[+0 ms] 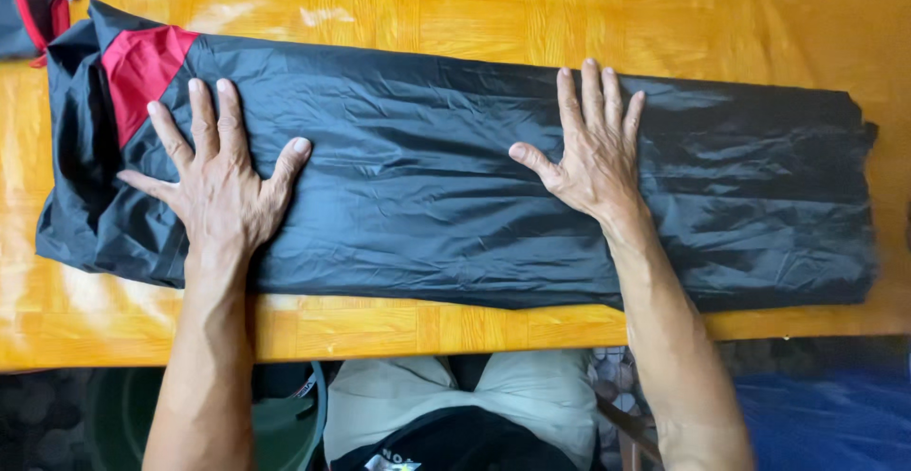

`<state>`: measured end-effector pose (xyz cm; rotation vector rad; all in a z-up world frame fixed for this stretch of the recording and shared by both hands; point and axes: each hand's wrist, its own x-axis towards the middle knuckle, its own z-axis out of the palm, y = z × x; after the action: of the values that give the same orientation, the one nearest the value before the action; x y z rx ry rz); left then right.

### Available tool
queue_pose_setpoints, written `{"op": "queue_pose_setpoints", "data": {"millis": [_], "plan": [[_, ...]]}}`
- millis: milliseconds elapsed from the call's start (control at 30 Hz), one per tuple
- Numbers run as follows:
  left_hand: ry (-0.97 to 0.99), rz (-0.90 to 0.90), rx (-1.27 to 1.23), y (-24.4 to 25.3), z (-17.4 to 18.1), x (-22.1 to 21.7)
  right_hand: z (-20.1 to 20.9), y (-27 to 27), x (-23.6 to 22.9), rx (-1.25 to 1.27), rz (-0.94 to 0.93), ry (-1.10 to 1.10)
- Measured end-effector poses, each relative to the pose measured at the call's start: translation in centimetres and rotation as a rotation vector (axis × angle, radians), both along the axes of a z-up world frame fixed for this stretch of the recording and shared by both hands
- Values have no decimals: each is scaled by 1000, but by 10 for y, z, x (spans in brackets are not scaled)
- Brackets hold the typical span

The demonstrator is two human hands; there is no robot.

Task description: The person folds a black raincoat by smoothing it out on a table, rolling and folding it into a compact rectangular shape, and then tucking it into its own built-in pouch and securing the closure.

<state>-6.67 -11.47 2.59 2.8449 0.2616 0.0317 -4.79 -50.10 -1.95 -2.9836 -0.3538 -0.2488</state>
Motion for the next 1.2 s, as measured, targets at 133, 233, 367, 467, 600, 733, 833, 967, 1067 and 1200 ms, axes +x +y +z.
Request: {"op": "queue_pose_setpoints", "data": {"millis": [133, 233, 367, 467, 600, 733, 833, 967, 1067, 1200], "plan": [[-8, -16, 33, 4, -4, 3, 3, 1, 1, 11, 0, 26], [32, -11, -5, -1, 5, 0, 4, -2, 1, 41, -22, 54], [33, -16, -35, -2, 7, -11, 0, -3, -4, 43, -25, 62], [28, -5, -53, -3, 10, -15, 3, -2, -3, 45, -34, 72], [105, 22, -65, -12, 24, -18, -3, -7, -2, 7, -62, 28], [119, -17, -10, -22, 33, -21, 2, -20, 0, 9, -122, 127], [117, 13, -24, -28, 37, -19, 7, -61, 2, 21, -34, 72], [132, 54, -36, -37, 45, -21, 6, -144, 6, -18, -184, 118], [139, 68, -32, -37, 40, -16, 3, -186, 13, -24, -216, 116], [92, 25, -5, -28, 27, -6, -6, -196, 12, -79, -168, -17]]}}
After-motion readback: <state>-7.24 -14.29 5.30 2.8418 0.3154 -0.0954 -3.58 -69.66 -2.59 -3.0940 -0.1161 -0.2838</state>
